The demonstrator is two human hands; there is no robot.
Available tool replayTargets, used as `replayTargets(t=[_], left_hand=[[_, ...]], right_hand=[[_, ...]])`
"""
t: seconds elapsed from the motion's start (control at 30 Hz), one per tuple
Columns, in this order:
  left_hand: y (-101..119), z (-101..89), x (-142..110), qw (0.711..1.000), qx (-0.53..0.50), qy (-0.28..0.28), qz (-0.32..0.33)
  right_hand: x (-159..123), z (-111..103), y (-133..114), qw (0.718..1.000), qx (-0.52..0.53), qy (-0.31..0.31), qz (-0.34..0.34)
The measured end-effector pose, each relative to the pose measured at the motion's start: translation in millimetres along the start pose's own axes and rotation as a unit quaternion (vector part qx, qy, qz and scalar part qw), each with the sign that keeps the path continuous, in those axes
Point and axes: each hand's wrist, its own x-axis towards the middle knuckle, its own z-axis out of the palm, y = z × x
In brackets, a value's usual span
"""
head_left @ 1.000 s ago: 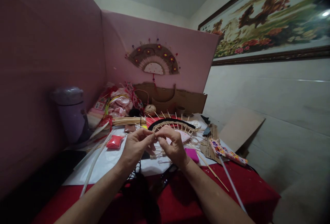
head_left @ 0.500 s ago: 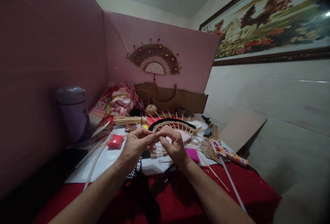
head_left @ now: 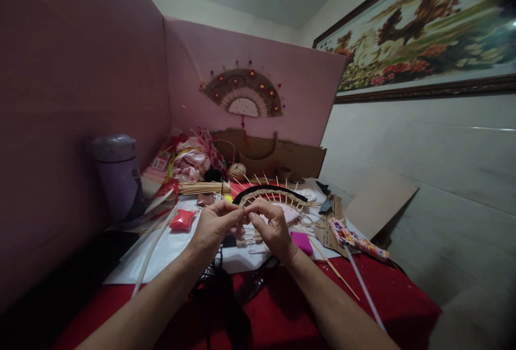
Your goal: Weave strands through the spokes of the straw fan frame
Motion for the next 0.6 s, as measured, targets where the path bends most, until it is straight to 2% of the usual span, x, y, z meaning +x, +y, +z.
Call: replayTargets(t=[0.6], left_hand=[[-3.7, -3.0, 1.6, 1.000, 0.011, -0.005, 0.000]], right_hand=[[0.1, 0.2, 0.9, 0.999, 0.028, 0.000, 0.029]])
